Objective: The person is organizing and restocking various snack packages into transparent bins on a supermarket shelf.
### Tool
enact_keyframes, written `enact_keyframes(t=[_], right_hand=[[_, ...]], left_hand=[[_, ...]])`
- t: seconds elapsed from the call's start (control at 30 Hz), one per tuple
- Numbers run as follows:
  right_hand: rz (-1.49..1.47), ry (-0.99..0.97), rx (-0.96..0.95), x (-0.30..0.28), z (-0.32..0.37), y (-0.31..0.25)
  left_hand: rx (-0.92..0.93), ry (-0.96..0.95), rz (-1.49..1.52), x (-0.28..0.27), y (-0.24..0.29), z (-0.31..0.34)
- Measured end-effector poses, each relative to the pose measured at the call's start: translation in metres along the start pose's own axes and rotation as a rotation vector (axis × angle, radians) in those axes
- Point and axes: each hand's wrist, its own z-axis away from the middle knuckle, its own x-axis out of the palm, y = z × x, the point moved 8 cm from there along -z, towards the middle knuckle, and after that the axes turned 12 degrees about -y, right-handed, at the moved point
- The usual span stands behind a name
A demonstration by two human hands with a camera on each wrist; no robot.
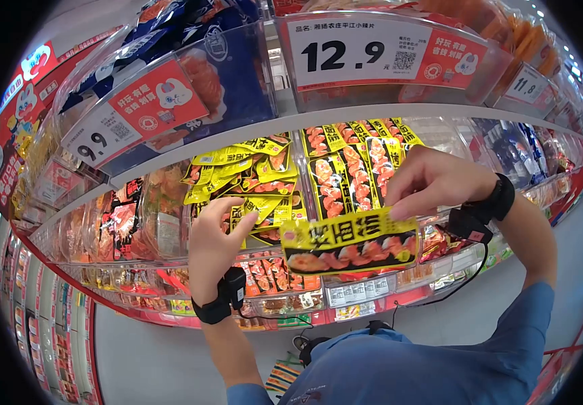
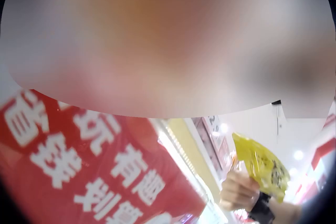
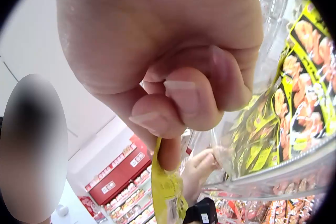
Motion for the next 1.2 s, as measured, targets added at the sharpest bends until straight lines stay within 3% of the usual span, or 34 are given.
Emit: enact_keyframes(t=[0.07,0.1,0.23,0.37,0.5,0.77,0.87,1.0,1.1,1.2], right_hand=[[-0.021,0.147,0.066,-0.019,0.027,0.012],[-0.032,0.223,0.098,-0.026,0.039,0.017],[-0.1,0.483,0.204,-0.042,0.062,0.044],[-0.108,0.632,0.224,-0.055,0.057,0.051],[-0.252,0.73,0.054,-0.068,0.035,0.048],[-0.229,0.68,-0.141,-0.086,0.004,0.059],[-0.372,0.786,0.019,-0.091,-0.011,0.081],[-0.411,0.717,0.109,-0.095,-0.024,0.108],[-0.41,0.66,0.186,-0.092,-0.024,0.101],[-0.373,0.553,0.267,-0.093,-0.025,0.106]], left_hand=[[0.131,0.007,-0.269,0.015,0.013,-0.001],[0.056,-0.064,-0.191,0.019,0.01,-0.006],[-0.043,-0.052,-0.298,0.025,-0.003,-0.01],[-0.154,-0.115,-0.249,0.022,0.0,-0.011],[-0.212,-0.135,-0.28,0.019,0.003,-0.009],[-0.233,-0.115,-0.333,0.02,-0.003,-0.007],[-0.192,-0.122,-0.317,0.024,-0.01,-0.012],[-0.224,-0.138,-0.253,0.017,-0.02,-0.015],[-0.296,-0.263,-0.21,0.022,-0.021,-0.017],[-0.266,-0.112,-0.38,0.015,-0.011,-0.009]])
